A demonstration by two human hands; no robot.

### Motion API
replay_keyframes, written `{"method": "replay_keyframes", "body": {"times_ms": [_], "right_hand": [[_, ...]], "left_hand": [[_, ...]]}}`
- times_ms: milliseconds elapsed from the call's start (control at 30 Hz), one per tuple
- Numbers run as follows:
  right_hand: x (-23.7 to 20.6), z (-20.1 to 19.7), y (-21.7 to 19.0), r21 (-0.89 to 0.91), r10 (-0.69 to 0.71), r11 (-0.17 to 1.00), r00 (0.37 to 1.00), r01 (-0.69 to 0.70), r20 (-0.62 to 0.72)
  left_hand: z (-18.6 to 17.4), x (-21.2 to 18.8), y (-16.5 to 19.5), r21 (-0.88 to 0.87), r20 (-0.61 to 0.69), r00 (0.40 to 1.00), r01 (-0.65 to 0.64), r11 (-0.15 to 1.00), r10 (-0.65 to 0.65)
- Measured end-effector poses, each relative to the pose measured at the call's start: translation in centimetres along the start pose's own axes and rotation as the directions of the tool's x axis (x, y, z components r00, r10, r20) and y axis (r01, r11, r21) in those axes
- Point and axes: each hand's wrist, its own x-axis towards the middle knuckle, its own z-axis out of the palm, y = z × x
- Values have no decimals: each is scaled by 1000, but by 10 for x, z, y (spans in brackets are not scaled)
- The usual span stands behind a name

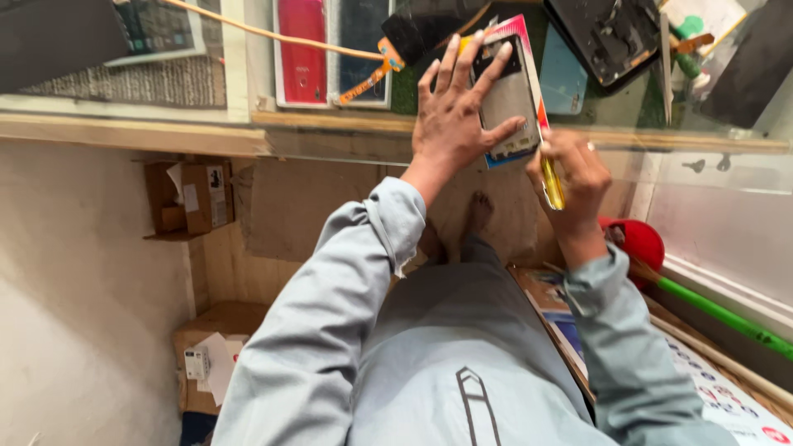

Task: The person uses a yellow screwdriver to pry and separate the back cover of a smartphone. They carefully work around the edges to release clips and then lift the cover to expose the internal components.

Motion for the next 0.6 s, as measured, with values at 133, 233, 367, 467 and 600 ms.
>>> {"method": "replay_keyframes", "body": {"times_ms": [133, 233, 367, 467, 600], "right_hand": [[5, 8, 5, 22, -21, 1000, 1000, 21, 2], [0, 8, 6, 27, -11, 1000, 1000, 12, -21], [-9, 7, 10, 41, -28, 999, 999, 30, -37], [-11, 8, 15, 61, -46, 997, 998, 48, -34], [-14, 10, 18, 60, -30, 998, 999, 32, -41]], "left_hand": [[0, 0, 0, 21, 20, 1000, -8, 1000, 8], [-1, 1, 0, 29, 32, 999, 2, 1000, -3], [-2, -1, 1, 16, -2, 1000, -15, 1000, 15], [-3, -1, 1, 25, 14, 1000, -4, 1000, 4], [-4, 0, 1, 33, 58, 998, 14, 999, -16]]}}
